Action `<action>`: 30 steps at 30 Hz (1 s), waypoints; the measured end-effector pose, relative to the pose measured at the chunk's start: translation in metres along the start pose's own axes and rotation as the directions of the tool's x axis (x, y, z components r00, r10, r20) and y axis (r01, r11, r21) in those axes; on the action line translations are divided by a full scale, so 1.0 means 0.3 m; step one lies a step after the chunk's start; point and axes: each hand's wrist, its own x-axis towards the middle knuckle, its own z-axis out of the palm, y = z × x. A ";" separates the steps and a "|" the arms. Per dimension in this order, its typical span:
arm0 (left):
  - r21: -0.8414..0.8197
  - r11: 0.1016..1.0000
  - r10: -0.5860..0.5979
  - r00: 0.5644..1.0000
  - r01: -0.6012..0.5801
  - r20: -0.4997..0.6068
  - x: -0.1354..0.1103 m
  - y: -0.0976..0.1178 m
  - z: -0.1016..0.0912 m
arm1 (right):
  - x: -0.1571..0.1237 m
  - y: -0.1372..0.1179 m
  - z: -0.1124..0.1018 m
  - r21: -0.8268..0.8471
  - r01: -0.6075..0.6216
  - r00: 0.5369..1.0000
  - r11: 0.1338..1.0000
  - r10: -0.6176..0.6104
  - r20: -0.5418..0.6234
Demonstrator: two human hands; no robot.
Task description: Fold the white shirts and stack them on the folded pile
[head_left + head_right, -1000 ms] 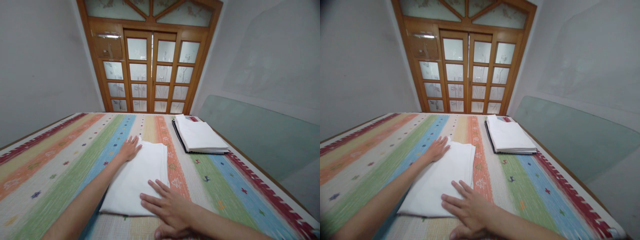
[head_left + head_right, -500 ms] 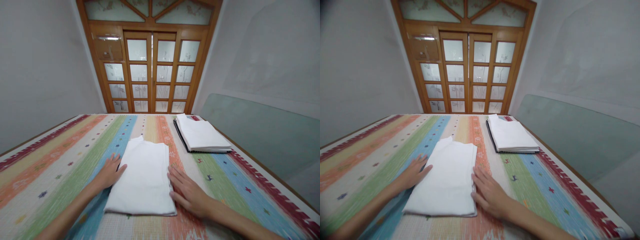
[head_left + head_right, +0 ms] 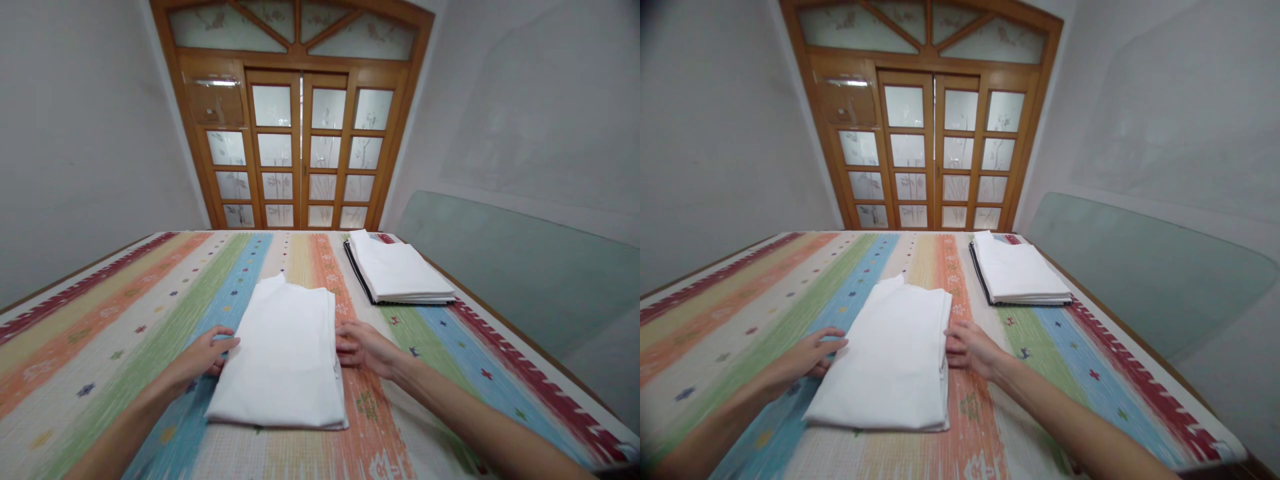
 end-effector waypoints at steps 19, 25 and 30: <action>-0.413 0.909 0.092 0.944 0.049 0.316 0.057 -0.007 0.211 | 0.091 -0.016 -0.005 -0.075 0.070 0.997 0.995 -0.073 -0.036; -0.455 0.890 0.158 0.947 -0.015 0.278 0.080 0.062 0.305 | 0.068 -0.139 -0.095 -0.118 0.102 0.990 0.988 -0.112 -0.088; -0.510 0.854 0.284 0.915 -0.104 0.287 0.113 0.213 0.402 | 0.027 -0.320 -0.187 -0.159 0.168 0.976 0.973 -0.187 -0.109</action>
